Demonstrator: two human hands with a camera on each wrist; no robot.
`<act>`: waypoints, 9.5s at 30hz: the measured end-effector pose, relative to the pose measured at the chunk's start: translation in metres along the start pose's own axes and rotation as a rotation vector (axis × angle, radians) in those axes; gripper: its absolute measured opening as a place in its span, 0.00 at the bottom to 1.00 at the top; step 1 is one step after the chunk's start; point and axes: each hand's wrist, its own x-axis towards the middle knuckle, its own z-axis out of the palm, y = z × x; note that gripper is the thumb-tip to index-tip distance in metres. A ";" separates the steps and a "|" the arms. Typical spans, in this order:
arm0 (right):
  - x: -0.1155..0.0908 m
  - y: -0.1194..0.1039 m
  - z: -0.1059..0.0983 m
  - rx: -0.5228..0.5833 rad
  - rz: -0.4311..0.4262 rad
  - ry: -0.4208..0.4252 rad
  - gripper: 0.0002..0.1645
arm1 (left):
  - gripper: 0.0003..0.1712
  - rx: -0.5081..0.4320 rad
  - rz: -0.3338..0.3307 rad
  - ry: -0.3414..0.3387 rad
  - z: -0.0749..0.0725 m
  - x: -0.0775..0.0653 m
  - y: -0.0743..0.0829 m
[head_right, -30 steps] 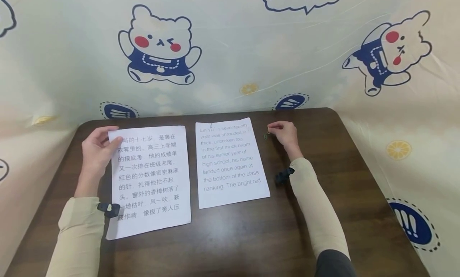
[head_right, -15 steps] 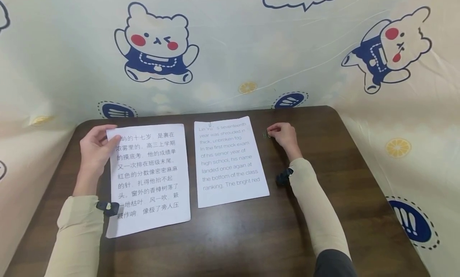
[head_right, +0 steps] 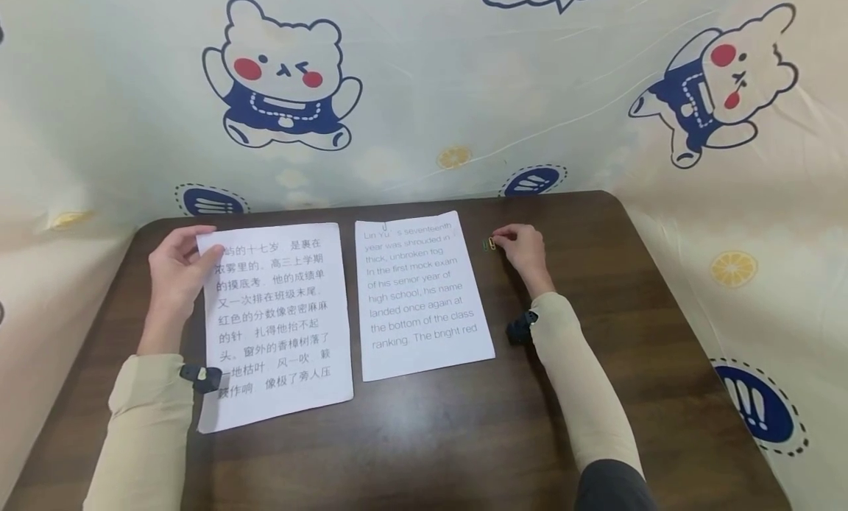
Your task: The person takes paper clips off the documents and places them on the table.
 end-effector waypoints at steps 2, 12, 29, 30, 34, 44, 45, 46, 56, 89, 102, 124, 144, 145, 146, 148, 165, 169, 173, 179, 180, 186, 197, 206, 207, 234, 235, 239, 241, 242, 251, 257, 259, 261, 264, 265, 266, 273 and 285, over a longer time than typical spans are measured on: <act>0.001 0.000 -0.002 0.012 -0.003 0.006 0.17 | 0.25 0.010 -0.001 0.001 0.001 0.002 0.002; -0.002 0.005 0.000 0.040 -0.012 0.038 0.18 | 0.25 0.069 -0.003 -0.022 0.006 0.014 0.008; -0.005 0.007 0.001 0.017 -0.067 0.054 0.17 | 0.26 0.189 0.028 -0.096 0.009 0.033 0.007; -0.005 0.007 0.001 0.014 -0.068 0.054 0.17 | 0.26 0.192 0.033 -0.103 0.010 0.033 0.006; -0.006 0.007 0.002 0.007 -0.056 0.054 0.17 | 0.27 0.208 0.046 -0.119 0.012 0.036 0.003; -0.007 0.008 0.004 -0.017 -0.079 0.061 0.16 | 0.28 0.261 0.034 -0.143 0.014 0.038 -0.002; -0.008 0.008 0.004 -0.019 -0.081 0.059 0.16 | 0.28 0.265 0.034 -0.148 0.014 0.038 -0.002; -0.008 0.008 0.004 -0.023 -0.084 0.059 0.16 | 0.28 0.271 0.036 -0.154 0.014 0.038 -0.003; -0.010 0.010 0.005 -0.036 -0.104 0.068 0.15 | 0.29 0.305 0.049 -0.181 0.014 0.038 -0.007; -0.009 0.011 0.002 0.002 -0.093 0.061 0.21 | 0.28 0.370 0.189 -0.220 0.019 0.025 0.021; -0.003 0.010 0.002 0.105 -0.002 0.037 0.25 | 0.25 0.139 0.187 -0.304 0.085 -0.003 0.070; 0.015 -0.039 0.039 0.091 -0.091 0.059 0.27 | 0.16 0.027 0.125 -0.341 0.155 -0.008 0.069; 0.019 -0.053 0.058 -0.028 -0.082 0.006 0.29 | 0.21 0.120 0.114 -0.336 0.180 -0.008 0.062; 0.018 -0.053 0.057 -0.021 -0.091 0.009 0.28 | 0.22 0.116 0.114 -0.330 0.180 -0.008 0.062; 0.018 -0.052 0.057 -0.013 -0.099 0.012 0.26 | 0.23 0.113 0.115 -0.327 0.180 -0.008 0.062; 0.016 -0.052 0.055 0.009 -0.114 0.020 0.23 | 0.24 0.105 0.122 -0.327 0.180 -0.009 0.063; -0.002 -0.055 0.029 0.168 -0.163 -0.005 0.18 | 0.19 -0.075 0.195 -0.329 0.156 -0.027 0.066; -0.006 -0.055 0.024 0.186 -0.188 -0.029 0.17 | 0.18 -0.122 0.189 -0.329 0.154 -0.031 0.067; -0.009 -0.054 0.018 0.190 -0.213 -0.068 0.17 | 0.18 -0.194 0.188 -0.356 0.154 -0.033 0.067; -0.015 -0.060 0.012 0.158 -0.309 -0.034 0.26 | 0.20 -0.246 0.233 -0.357 0.157 -0.036 0.064; -0.015 -0.063 0.012 0.121 -0.353 -0.008 0.29 | 0.20 -0.250 0.238 -0.356 0.158 -0.036 0.065; -0.013 -0.093 0.023 -0.120 -0.636 0.056 0.32 | 0.21 -0.260 0.264 -0.349 0.161 -0.039 0.066; -0.017 -0.132 0.043 -0.184 -0.707 -0.074 0.33 | 0.20 -0.260 0.254 -0.354 0.166 -0.042 0.068; -0.010 -0.119 0.031 -0.189 -0.606 -0.033 0.31 | 0.20 -0.256 0.226 -0.314 0.165 -0.041 0.064; -0.008 -0.116 0.029 -0.186 -0.594 -0.024 0.31 | 0.20 -0.252 0.223 -0.311 0.165 -0.041 0.064; -0.005 -0.090 0.027 -0.180 -0.533 -0.080 0.19 | 0.20 -0.284 0.196 -0.302 0.163 -0.041 0.058; -0.005 -0.090 0.027 -0.177 -0.532 -0.074 0.19 | 0.20 -0.283 0.197 -0.302 0.163 -0.040 0.058; -0.005 -0.089 0.029 -0.166 -0.524 -0.050 0.20 | 0.20 -0.276 0.189 -0.304 0.164 -0.040 0.057; -0.005 -0.088 0.030 -0.161 -0.523 -0.043 0.20 | 0.20 -0.271 0.183 -0.301 0.164 -0.040 0.057; -0.005 -0.088 0.031 -0.160 -0.522 -0.038 0.20 | 0.20 -0.270 0.183 -0.301 0.164 -0.040 0.057; -0.006 -0.084 0.036 -0.063 -0.464 -0.025 0.20 | 0.20 -0.267 0.184 -0.299 0.164 -0.039 0.056; -0.005 -0.083 0.040 0.078 -0.449 -0.021 0.19 | 0.19 -0.265 0.179 -0.296 0.165 -0.038 0.056; -0.004 -0.082 0.041 0.109 -0.442 -0.018 0.19 | 0.19 -0.264 0.179 -0.296 0.165 -0.038 0.056; -0.004 -0.082 0.042 0.135 -0.433 -0.011 0.18 | 0.19 -0.263 0.175 -0.296 0.165 -0.038 0.055; -0.005 -0.081 0.044 0.170 -0.407 -0.002 0.18 | 0.19 -0.249 0.167 -0.293 0.166 -0.039 0.055; -0.006 -0.081 0.045 0.181 -0.397 0.002 0.18 | 0.19 -0.249 0.166 -0.292 0.166 -0.039 0.055; -0.006 -0.081 0.045 0.191 -0.387 0.005 0.18 | 0.19 -0.248 0.165 -0.291 0.166 -0.039 0.055; -0.010 -0.081 0.048 0.258 -0.320 0.039 0.18 | 0.18 -0.281 0.183 -0.291 0.167 -0.041 0.056; -0.011 -0.079 0.055 0.366 -0.277 0.085 0.17 | 0.18 -0.275 0.189 -0.297 0.168 -0.042 0.055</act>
